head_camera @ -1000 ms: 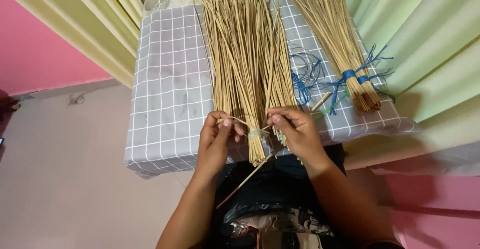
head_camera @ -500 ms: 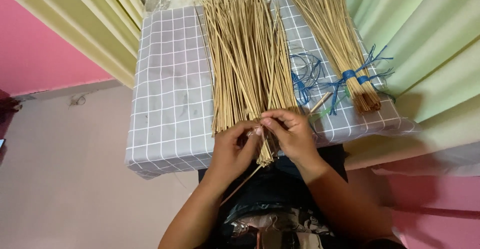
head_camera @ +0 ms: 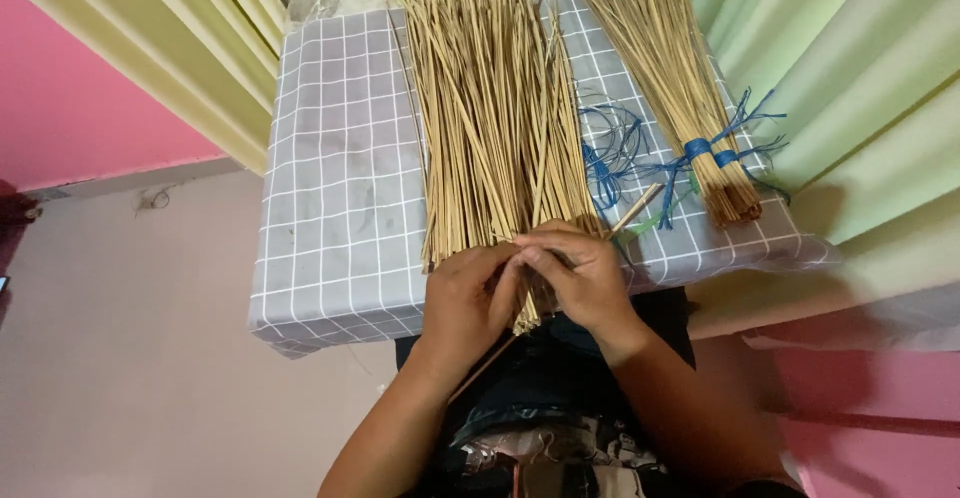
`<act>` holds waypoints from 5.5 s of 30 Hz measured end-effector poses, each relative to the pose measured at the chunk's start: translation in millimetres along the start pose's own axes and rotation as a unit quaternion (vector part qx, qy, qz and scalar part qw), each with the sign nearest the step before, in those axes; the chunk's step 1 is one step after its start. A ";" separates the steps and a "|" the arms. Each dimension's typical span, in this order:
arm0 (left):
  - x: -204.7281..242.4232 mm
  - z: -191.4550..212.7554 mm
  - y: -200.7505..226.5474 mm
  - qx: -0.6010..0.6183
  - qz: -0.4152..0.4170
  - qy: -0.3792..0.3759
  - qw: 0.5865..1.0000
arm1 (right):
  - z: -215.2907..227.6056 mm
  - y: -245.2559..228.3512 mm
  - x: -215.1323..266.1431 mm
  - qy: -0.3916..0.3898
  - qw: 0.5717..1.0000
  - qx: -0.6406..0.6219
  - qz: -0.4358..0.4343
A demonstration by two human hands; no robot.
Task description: Gathering wooden sticks into bundles and tying them securely with string using a small wooden block for tension.
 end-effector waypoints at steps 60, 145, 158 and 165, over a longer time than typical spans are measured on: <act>58.7 8.6 -7.4 -0.072 0.010 -0.106 0.992 | 49.8 -11.8 24.1 -0.094 0.935 -0.322 -0.118; -82.9 3.4 -210.0 0.121 0.346 -0.078 0.927 | 124.0 6.4 -17.9 -0.006 0.821 0.550 0.153; -84.3 9.9 -198.8 0.151 0.402 -0.083 0.899 | 125.0 9.3 -17.5 -0.015 0.827 0.543 0.146; -86.3 2.9 -217.0 0.121 0.409 -0.091 0.900 | 122.9 8.5 -17.3 -0.031 0.807 0.566 0.166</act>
Point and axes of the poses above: each hand's wrist, its own x-axis away from the middle knuckle, its own z-axis out of the back of the hand, y = z × x, the point moved 9 cm from there along -x, towards the middle knuckle, and after that the axes turned 12 degrees about z, right-handed, at the moved point
